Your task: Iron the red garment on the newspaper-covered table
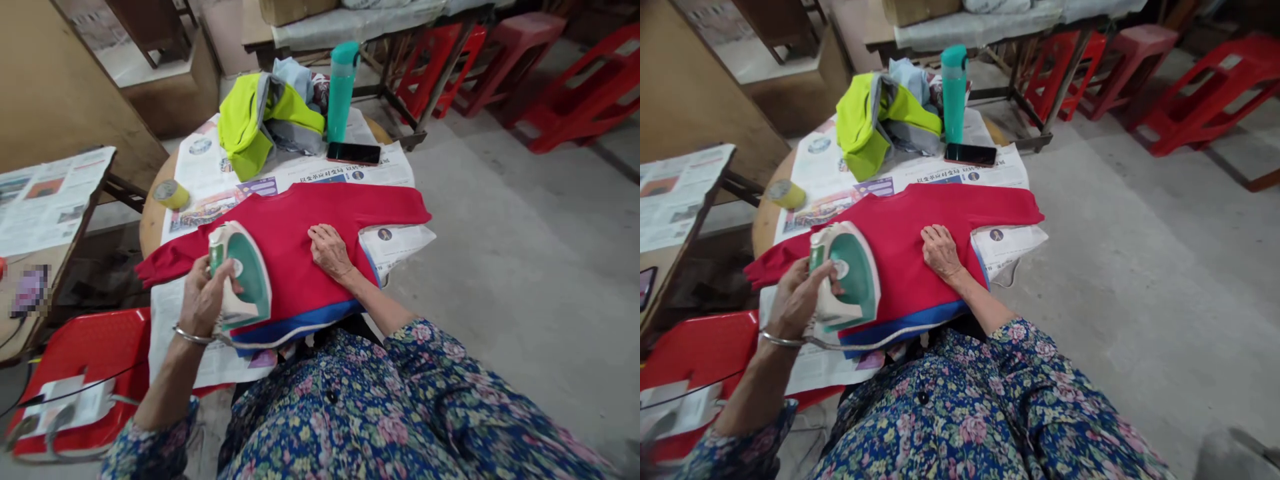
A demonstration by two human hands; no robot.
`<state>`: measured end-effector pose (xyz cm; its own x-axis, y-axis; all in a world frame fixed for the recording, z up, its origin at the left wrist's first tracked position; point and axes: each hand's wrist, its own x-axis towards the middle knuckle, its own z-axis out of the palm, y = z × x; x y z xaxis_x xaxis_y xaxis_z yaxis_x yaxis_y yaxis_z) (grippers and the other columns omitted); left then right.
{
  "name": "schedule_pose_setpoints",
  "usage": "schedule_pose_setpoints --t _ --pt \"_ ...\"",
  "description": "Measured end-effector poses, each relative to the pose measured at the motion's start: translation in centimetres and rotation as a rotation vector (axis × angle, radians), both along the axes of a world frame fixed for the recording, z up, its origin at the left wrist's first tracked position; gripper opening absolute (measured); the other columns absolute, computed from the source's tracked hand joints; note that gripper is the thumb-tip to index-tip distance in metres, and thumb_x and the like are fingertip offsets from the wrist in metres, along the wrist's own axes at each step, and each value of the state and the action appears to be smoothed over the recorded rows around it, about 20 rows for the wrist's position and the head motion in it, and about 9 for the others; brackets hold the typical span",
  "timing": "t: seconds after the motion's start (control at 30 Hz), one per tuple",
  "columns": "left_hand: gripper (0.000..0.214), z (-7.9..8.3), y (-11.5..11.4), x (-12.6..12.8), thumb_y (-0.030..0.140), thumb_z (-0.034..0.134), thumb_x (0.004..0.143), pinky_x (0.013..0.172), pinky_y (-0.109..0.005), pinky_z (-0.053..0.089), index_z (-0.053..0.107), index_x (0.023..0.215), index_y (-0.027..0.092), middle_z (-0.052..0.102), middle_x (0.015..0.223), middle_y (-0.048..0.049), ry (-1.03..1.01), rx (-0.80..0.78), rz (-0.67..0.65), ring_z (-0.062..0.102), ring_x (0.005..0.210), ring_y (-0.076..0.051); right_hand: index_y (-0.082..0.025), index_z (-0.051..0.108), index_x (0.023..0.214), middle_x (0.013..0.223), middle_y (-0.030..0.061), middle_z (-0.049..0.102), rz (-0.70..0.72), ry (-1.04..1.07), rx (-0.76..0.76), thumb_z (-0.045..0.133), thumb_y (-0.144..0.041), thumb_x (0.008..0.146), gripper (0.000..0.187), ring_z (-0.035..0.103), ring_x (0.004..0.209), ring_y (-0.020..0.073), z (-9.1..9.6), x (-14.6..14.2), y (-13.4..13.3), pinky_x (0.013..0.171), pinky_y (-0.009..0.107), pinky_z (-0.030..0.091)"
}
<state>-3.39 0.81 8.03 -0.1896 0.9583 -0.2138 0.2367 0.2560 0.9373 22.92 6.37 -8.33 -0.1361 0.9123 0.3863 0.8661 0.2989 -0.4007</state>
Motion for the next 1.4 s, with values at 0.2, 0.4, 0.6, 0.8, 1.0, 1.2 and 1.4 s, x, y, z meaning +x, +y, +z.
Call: schedule_pose_setpoints --t 0.2,0.4,0.6,0.8,1.0,1.2,1.4 --pt "0.063 -0.6 -3.1 5.1 0.079 0.085 0.064 0.046 -0.026 0.05 0.065 0.076 0.021 0.067 0.057 -0.0016 -0.269 -0.229 -0.131 0.061 0.048 -0.016 -0.013 0.08 0.137 0.142 0.018 0.078 0.012 0.004 0.017 0.05 -0.008 0.1 0.049 0.067 0.137 0.0327 -0.4 0.7 -0.2 0.124 0.054 0.052" --pt "0.054 -1.8 -2.9 6.6 0.075 0.077 0.078 0.046 -0.029 0.048 0.064 0.073 0.023 0.062 0.055 -0.002 -0.33 -0.251 -0.352 0.056 0.045 -0.016 -0.01 0.081 0.135 0.14 0.0212 0.078 0.012 0.023 0.039 0.048 -0.008 0.1 0.049 0.068 0.134 0.0351 -0.7 0.9 -0.3 0.123 0.058 0.051" --pt "0.049 -2.5 -1.9 4.3 0.07 0.074 0.082 0.048 -0.029 0.049 0.054 0.076 0.026 0.056 0.055 0.0031 -0.218 -0.06 -0.143 0.054 0.045 -0.015 -0.013 0.082 0.135 0.139 0.0196 0.079 0.017 0.044 0.05 0.048 -0.008 0.099 0.049 0.067 0.133 0.0351 -0.9 0.9 -0.3 0.121 0.059 0.052" --pt "0.04 -2.2 0.9 0.5 0.059 0.073 0.082 0.05 -0.027 0.052 0.05 0.083 0.026 0.058 0.067 0.0047 -0.166 0.076 0.176 0.054 0.048 -0.012 -0.012 0.083 0.131 0.137 0.0193 0.08 0.001 0.034 0.054 0.049 -0.008 0.1 0.046 0.068 0.132 0.0335 -0.4 0.4 -0.2 0.12 0.054 0.053" --pt "0.037 -2.0 2.2 -0.1 0.056 0.069 0.086 0.053 -0.03 0.056 0.045 0.09 0.028 0.06 0.071 0.0042 -0.15 0.079 0.202 0.067 0.058 -0.019 -0.011 0.082 0.131 0.136 0.0199 0.079 0.002 0.023 0.051 0.051 -0.01 0.101 0.043 0.068 0.132 0.0338 -0.3 0.2 -0.2 0.119 0.053 0.053" --pt "0.037 -1.9 6.0 2.3 0.054 0.073 0.09 0.048 -0.028 0.052 0.05 0.085 0.026 0.06 0.068 0.0029 -0.166 0.037 0.041 0.055 0.046 -0.013 -0.014 0.082 0.133 0.136 0.0184 0.079 0.006 0.02 0.059 0.049 -0.01 0.1 0.047 0.068 0.132 0.0339 -0.6 0.7 -0.2 0.119 0.055 0.053" --pt "0.028 -0.9 9.8 3.0 0.039 0.067 0.098 0.049 -0.027 0.05 0.049 0.081 0.025 0.056 0.064 0.0031 -0.165 0.009 0.14 0.053 0.048 -0.012 -0.017 0.081 0.137 0.138 0.0173 0.079 0.017 0.045 0.049 0.049 -0.01 0.099 0.05 0.067 0.133 0.0344 -0.7 1.0 -0.4 0.121 0.058 0.052"
